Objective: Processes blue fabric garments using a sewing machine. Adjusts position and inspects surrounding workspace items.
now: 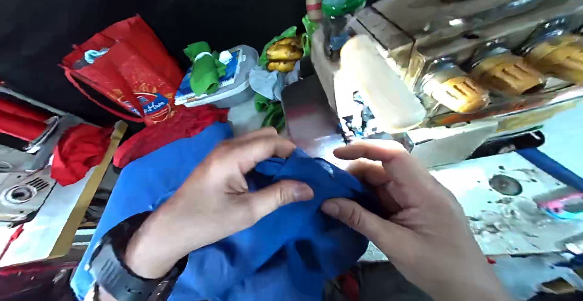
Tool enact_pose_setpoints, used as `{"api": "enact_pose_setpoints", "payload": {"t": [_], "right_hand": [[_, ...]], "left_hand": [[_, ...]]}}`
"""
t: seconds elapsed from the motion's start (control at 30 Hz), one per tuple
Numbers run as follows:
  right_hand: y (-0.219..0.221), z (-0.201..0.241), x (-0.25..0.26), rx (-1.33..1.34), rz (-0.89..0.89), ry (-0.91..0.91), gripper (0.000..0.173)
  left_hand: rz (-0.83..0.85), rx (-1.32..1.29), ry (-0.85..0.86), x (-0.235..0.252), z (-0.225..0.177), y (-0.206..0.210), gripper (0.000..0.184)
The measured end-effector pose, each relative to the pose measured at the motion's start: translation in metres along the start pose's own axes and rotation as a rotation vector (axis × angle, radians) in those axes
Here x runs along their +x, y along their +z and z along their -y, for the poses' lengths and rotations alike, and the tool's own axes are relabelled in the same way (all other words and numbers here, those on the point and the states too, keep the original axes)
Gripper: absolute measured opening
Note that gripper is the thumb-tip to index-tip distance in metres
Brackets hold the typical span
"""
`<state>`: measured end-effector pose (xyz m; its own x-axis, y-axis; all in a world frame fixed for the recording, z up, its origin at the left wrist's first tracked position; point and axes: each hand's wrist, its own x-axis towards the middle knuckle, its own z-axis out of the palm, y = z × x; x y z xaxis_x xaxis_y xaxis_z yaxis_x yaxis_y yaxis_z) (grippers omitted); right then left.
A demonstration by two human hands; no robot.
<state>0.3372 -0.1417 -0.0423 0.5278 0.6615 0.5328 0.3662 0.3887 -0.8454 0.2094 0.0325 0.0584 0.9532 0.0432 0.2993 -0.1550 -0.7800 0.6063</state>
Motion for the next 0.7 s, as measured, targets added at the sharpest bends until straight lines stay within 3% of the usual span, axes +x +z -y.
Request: {"api": "enact_pose_setpoints", "payload": {"t": [0.17, 0.33, 0.5, 0.7], "right_hand": [[-0.012, -0.025, -0.023, 0.047, -0.057, 0.074, 0.040], [-0.020, -0.032, -0.025, 0.039, -0.007, 0.041, 0.038], [-0.024, -0.035, -0.034, 0.097, 0.032, 0.053, 0.041], [-0.015, -0.028, -0.036, 0.083, 0.007, -0.020, 0.031]], "left_hand": [[0.084, -0.035, -0.132, 0.008, 0.012, 0.029, 0.011], [0.089, -0.183, -0.174, 0.015, 0.000, 0.030, 0.010], [0.159, -0.130, -0.280, 0.019, -0.011, 0.027, 0.014], [0.236, -0.121, -0.218, 0.013, -0.018, 0.027, 0.011]]}}
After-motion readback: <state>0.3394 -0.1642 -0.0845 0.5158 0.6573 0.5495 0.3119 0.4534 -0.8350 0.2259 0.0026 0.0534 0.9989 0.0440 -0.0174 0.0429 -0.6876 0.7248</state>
